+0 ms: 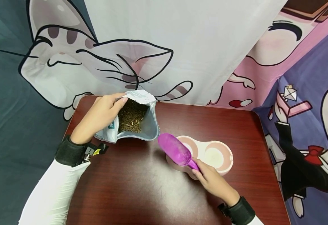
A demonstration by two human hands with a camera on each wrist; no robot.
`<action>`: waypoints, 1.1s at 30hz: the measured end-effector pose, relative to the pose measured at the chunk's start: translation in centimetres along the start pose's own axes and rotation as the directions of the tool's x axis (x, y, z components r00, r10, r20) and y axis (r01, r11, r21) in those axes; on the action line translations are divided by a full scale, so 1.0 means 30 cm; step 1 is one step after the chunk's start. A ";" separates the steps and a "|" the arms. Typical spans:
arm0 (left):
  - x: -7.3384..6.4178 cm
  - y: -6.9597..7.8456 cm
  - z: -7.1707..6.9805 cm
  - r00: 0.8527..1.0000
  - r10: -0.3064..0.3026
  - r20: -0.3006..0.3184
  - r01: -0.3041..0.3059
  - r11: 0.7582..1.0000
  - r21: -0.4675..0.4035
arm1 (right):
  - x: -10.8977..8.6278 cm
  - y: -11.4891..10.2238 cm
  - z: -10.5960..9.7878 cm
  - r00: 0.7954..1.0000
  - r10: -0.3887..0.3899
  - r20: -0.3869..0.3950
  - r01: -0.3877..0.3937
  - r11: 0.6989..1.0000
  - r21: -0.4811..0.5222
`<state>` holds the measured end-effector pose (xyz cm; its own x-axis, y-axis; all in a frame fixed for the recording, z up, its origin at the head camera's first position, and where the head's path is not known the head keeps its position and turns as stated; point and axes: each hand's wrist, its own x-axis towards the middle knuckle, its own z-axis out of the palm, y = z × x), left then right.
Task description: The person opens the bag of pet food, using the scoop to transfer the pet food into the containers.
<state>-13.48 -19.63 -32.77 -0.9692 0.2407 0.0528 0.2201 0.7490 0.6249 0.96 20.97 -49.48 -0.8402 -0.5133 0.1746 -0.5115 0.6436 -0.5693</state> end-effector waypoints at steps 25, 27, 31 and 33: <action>0.000 0.008 0.012 1.000 -0.004 0.007 0.004 1.000 0.008 | 0.186 -0.057 -0.334 0.998 -0.032 0.049 0.037 0.996 -0.086; 0.000 0.010 0.011 1.000 -0.004 0.009 0.004 1.000 0.011 | 0.200 -0.074 -0.360 0.998 -0.041 0.054 0.046 0.995 -0.088; 0.000 0.012 0.010 1.000 -0.004 0.013 0.004 1.000 0.014 | 0.234 -0.109 -0.405 0.994 -0.069 0.082 0.078 0.991 -0.105; 0.000 0.012 0.010 1.000 -0.006 0.013 0.006 1.000 0.017 | 0.253 -0.126 -0.418 0.991 -0.082 0.105 0.094 0.989 -0.113</action>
<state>-13.37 -19.17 -32.77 -0.9690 0.2441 0.0388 0.2162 0.7609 0.6118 -5.75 21.75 -35.93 -0.7719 -0.6212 0.1351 -0.6050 0.6526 -0.4561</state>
